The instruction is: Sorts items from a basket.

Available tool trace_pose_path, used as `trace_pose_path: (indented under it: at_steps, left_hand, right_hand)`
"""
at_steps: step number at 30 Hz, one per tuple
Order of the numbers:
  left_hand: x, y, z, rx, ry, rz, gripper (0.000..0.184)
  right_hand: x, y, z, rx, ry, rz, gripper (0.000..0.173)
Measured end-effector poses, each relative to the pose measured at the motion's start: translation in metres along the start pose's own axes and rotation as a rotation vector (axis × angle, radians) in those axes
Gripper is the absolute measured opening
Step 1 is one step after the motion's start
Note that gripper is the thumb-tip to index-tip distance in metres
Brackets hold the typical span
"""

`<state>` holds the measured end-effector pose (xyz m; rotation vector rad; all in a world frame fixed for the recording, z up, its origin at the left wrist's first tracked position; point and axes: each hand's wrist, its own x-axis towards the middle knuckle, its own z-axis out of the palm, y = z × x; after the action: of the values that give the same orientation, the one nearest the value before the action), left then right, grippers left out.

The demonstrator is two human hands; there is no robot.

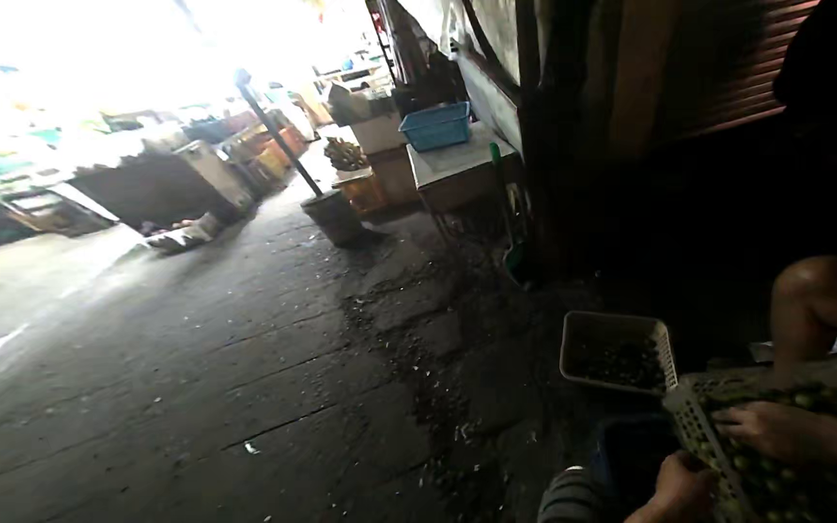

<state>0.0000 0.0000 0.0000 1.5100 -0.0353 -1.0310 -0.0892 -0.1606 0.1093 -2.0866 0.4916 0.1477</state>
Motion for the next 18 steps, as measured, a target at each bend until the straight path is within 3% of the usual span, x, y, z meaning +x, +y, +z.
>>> trace_pose_path:
  at_steps: [2, 4, 7, 9, 13, 18]
  left_hand:
    - [0.002, -0.001, 0.003, -0.009, -0.006, 0.003, 0.037]
    - [0.002, -0.001, 0.001, -0.005, -0.004, 0.005, 0.037]
    - [-0.001, 0.002, -0.005, 0.014, 0.045, 0.052, 0.034]
    - [-0.005, 0.002, -0.008, 0.04, 0.079, 0.076, 0.033]
    - [-0.013, 0.016, -0.012, 0.159, 0.108, 0.082, 0.038]
    - [-0.006, 0.012, -0.011, 0.193, 0.11, 0.088, 0.034]
  right_hand:
    - [0.002, 0.01, 0.012, 0.094, -0.005, 0.185, 0.054]
    - [-0.007, 0.027, 0.031, 0.038, -0.031, 0.184, 0.059]
    - [-0.036, 0.053, 0.053, -0.043, -0.046, 0.182, 0.052]
    - [-0.047, 0.071, 0.055, -0.032, 0.05, 0.166, 0.047]
    - [-0.05, 0.083, 0.013, -0.133, 0.168, 0.327, 0.041]
    - [-0.07, 0.143, -0.041, -0.132, 0.385, 0.592, 0.035]
